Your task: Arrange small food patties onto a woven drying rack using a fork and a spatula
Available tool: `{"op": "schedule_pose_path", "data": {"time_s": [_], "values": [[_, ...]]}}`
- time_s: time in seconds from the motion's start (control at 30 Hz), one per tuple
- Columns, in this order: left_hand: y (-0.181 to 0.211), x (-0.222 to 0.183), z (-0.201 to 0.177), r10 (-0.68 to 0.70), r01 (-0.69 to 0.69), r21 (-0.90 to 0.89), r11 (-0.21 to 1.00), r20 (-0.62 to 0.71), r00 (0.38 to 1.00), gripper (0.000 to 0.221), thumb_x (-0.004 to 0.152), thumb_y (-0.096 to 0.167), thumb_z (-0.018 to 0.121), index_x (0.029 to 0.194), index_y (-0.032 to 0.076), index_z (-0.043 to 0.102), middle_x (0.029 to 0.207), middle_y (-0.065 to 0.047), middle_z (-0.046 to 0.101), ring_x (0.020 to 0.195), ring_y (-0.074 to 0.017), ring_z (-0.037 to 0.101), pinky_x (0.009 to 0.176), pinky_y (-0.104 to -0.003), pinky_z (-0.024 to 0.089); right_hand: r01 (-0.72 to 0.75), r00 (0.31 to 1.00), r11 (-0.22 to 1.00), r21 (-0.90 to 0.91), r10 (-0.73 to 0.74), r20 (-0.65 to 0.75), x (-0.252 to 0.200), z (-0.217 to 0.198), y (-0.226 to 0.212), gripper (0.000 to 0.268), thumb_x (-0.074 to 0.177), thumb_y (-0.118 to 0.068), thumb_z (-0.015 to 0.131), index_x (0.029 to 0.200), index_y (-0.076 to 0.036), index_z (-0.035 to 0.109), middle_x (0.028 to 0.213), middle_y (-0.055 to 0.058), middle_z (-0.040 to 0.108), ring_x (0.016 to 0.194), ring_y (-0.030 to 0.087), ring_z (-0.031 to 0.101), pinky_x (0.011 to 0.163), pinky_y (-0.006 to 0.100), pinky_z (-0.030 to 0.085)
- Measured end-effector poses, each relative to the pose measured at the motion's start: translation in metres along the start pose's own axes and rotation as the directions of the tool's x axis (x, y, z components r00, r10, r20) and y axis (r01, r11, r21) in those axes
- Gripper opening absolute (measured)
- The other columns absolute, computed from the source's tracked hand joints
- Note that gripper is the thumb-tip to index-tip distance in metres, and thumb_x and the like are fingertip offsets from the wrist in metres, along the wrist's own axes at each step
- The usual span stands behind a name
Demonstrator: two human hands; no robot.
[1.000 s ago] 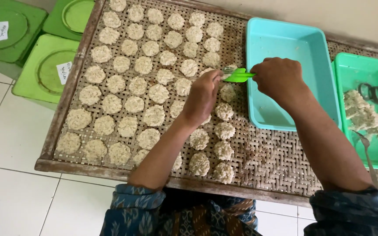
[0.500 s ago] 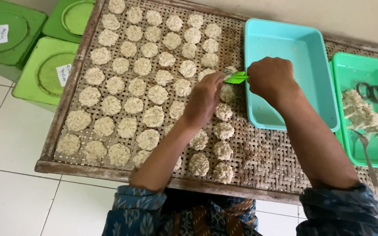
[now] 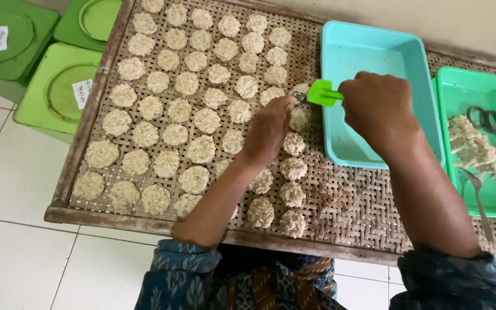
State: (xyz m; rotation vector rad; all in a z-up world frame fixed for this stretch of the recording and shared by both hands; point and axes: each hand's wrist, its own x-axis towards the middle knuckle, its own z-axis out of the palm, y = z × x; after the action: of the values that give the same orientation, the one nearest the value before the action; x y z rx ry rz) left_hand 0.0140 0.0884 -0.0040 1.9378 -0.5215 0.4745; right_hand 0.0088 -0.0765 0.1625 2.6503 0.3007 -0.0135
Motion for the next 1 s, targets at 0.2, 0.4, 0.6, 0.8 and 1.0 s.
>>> {"op": "schedule_pose_path", "data": {"time_s": [0.2,0.4,0.6,0.8,1.0], "values": [[0.014,0.0,-0.015,-0.018,0.006,-0.156,0.988,-0.073,0.997,0.027,0.11,0.013,0.047,0.124,-0.004,0.062,0.114,-0.025,0.07,0.108,-0.0428,0.07,0.091,-0.046,0.06,-0.001,0.992,1.0,0.02,0.004,-0.127,0.008,0.032,0.002,0.03,0.083,0.003,0.066,0.109,-0.006,0.077,0.103,0.015,0.074,0.077,0.039,0.075,0.064,0.05,0.06],[0.038,-0.003,-0.052,-0.066,0.044,-0.203,0.978,-0.104,0.992,0.028,0.111,0.01,0.044,0.126,-0.008,0.06,0.113,-0.031,0.068,0.104,-0.0415,0.072,0.096,-0.047,0.059,0.026,0.996,0.997,0.075,-0.019,-0.092,0.025,0.054,-0.01,0.033,0.077,0.012,0.065,0.105,0.001,0.078,0.107,0.022,0.073,0.081,0.045,0.074,0.066,0.054,0.06],[0.01,-0.011,-0.027,-0.083,0.078,-0.107,0.991,-0.042,0.996,0.025,0.108,0.004,0.049,0.125,-0.008,0.061,0.109,-0.028,0.07,0.1,-0.0361,0.073,0.092,-0.042,0.061,0.045,0.997,0.981,0.189,-0.034,-0.063,0.015,0.065,-0.018,0.025,0.082,0.006,0.066,0.103,0.0,0.078,0.095,0.022,0.073,0.076,0.048,0.073,0.066,0.057,0.06],[0.006,-0.01,-0.015,-0.08,0.072,-0.101,0.992,-0.072,0.994,0.023,0.107,0.007,0.052,0.121,-0.007,0.064,0.105,-0.026,0.072,0.099,-0.0375,0.074,0.087,-0.043,0.062,0.033,0.999,0.965,0.258,-0.022,-0.044,-0.003,0.039,-0.017,0.023,0.092,0.001,0.063,0.11,0.004,0.075,0.099,0.027,0.072,0.08,0.053,0.072,0.068,0.064,0.06],[0.003,-0.009,-0.009,-0.067,0.057,-0.102,0.993,-0.1,0.993,0.024,0.108,0.009,0.051,0.122,-0.006,0.063,0.105,-0.025,0.071,0.1,-0.0403,0.073,0.085,-0.044,0.063,0.109,0.989,0.942,0.316,-0.069,-0.134,-0.006,0.053,-0.02,0.024,0.094,0.001,0.065,0.116,0.001,0.074,0.101,0.025,0.07,0.08,0.052,0.073,0.067,0.062,0.061]]}}
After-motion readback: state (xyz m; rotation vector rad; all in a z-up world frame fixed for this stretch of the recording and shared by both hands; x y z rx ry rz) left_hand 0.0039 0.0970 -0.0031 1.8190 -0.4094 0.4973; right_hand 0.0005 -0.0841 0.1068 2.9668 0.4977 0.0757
